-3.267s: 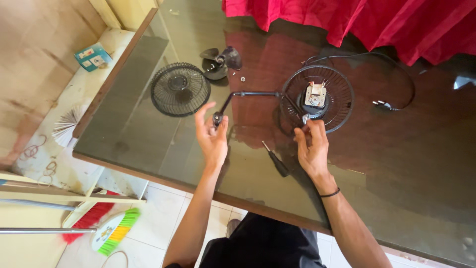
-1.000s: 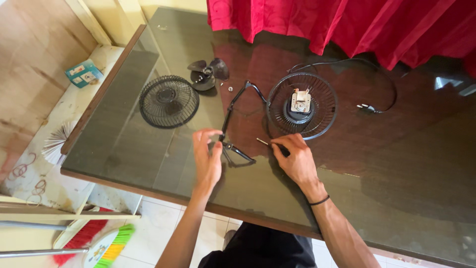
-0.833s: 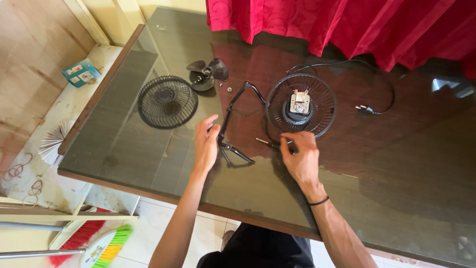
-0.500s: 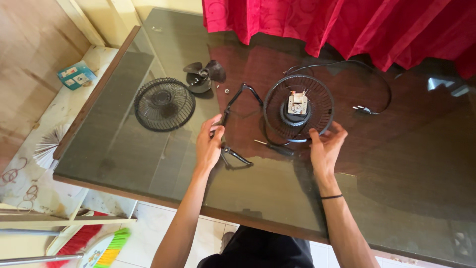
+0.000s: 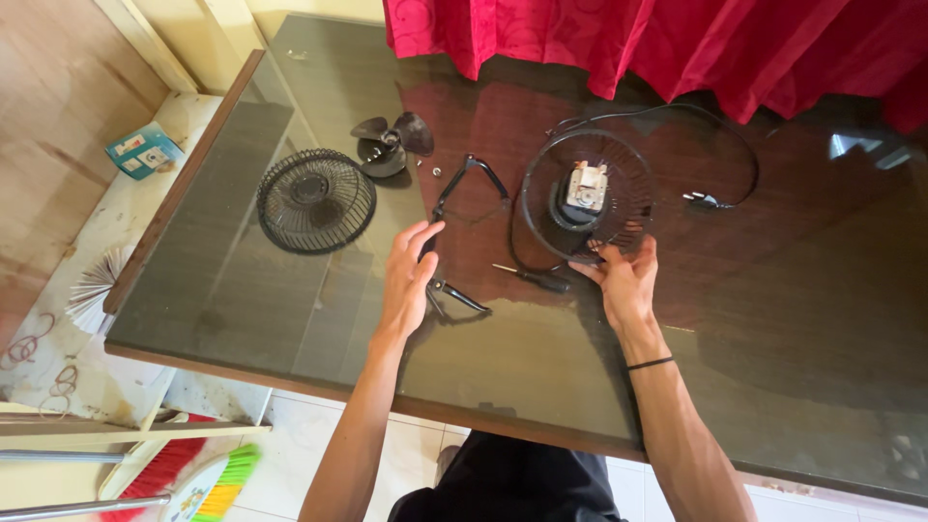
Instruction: The person reassembles a small electric fan on a glass table. They align the black mounting bracket against the fan motor housing, insert screws, and tighten them using a screwdriver, adjusting the bracket and housing position as they work. The fan blade and grills remain set aside on the table.
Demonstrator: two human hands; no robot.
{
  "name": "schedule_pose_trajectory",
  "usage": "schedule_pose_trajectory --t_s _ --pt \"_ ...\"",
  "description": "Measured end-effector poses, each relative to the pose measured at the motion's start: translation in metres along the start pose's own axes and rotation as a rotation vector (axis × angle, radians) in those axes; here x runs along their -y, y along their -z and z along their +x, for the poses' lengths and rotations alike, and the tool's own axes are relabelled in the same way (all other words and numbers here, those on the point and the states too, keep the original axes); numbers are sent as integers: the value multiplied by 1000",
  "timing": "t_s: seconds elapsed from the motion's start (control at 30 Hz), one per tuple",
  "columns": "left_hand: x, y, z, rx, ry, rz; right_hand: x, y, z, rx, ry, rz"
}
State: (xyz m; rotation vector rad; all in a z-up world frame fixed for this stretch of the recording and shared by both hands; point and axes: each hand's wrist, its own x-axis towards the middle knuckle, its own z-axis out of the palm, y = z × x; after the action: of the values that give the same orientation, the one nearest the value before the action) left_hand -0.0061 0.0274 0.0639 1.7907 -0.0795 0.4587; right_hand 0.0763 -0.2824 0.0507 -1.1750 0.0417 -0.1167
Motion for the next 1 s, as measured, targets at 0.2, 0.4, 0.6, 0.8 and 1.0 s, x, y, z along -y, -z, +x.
schedule_pose_trajectory --t_s 0.2,0.4,0.6,0.8,1.0 --pt "-6 7 -7 217 -248 192 7 6 -1 16 158 141" --pt "-5 -13 -8 64 -208 103 16 11 -2 16 364 176" --pt "2 -62 12 -111 285 -447 13 11 -2 -3 323 166" --pt "15 -127 43 -143 227 -846 15 10 -4 -33 352 136" --pt "33 -175 57 -26 276 -690 28 2 -8 -101 392 63"
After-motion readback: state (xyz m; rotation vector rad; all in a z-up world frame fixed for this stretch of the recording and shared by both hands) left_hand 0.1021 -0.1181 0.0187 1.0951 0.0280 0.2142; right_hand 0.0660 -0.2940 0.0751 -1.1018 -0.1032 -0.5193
